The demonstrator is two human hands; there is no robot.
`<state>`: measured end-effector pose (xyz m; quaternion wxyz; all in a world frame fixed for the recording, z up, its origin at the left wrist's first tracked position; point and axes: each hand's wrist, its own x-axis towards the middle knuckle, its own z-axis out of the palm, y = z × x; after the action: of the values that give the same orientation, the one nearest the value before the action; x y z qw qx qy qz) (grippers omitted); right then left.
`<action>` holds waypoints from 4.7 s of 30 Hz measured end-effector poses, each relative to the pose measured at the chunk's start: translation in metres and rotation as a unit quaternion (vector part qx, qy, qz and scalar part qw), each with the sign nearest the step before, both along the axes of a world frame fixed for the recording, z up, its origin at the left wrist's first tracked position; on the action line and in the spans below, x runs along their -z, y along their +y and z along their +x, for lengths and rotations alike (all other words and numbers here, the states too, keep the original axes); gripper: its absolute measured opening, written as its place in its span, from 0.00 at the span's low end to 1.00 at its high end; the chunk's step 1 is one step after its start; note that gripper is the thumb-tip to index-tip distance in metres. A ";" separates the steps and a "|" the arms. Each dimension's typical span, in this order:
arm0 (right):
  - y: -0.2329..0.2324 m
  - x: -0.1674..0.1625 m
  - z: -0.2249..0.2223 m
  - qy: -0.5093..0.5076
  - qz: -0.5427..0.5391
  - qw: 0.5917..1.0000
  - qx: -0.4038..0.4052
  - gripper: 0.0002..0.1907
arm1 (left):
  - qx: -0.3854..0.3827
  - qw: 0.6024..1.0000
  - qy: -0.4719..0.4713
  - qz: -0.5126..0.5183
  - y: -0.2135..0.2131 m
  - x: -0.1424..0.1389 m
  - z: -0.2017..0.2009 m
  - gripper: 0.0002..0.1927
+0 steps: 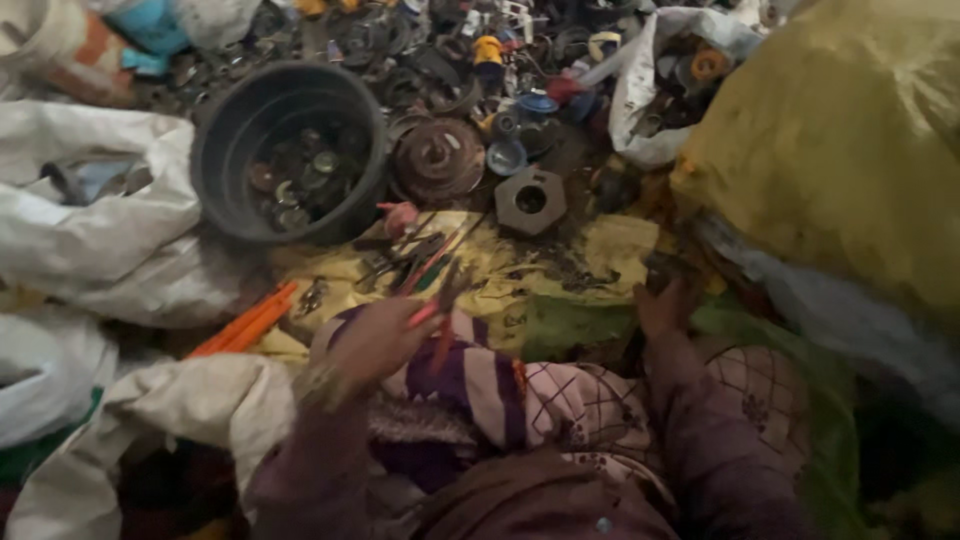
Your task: The person sits on the floor and uses a hammer and pliers to disassemble small metal parts, separating components and placing them into a nearby bucket. The person repeatedly picks up parts, strikes them, and removes pieces by hand.
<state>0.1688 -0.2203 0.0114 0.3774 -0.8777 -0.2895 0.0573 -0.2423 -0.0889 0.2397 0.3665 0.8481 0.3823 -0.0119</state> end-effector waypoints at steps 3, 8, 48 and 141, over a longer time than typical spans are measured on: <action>0.009 -0.001 0.006 0.089 0.081 0.992 -0.041 0.26 | 0.053 0.997 0.042 -0.022 0.032 0.055 0.070 0.20; 0.032 0.002 0.007 -0.012 0.033 0.990 -0.134 0.16 | 0.125 0.966 0.226 -0.028 0.061 0.166 0.135 0.23; 0.031 -0.044 -0.035 0.384 0.007 0.892 -0.240 0.23 | -0.087 0.912 -0.401 0.008 0.093 0.049 0.144 0.27; -0.047 0.001 -0.005 0.576 0.221 0.784 0.076 0.24 | -0.109 0.992 0.032 -0.059 0.091 0.162 0.104 0.24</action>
<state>0.1635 -0.2677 0.0102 0.6608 -0.5935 0.0446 0.4572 -0.1384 0.0017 0.0778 0.4030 0.7773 0.4826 -0.0212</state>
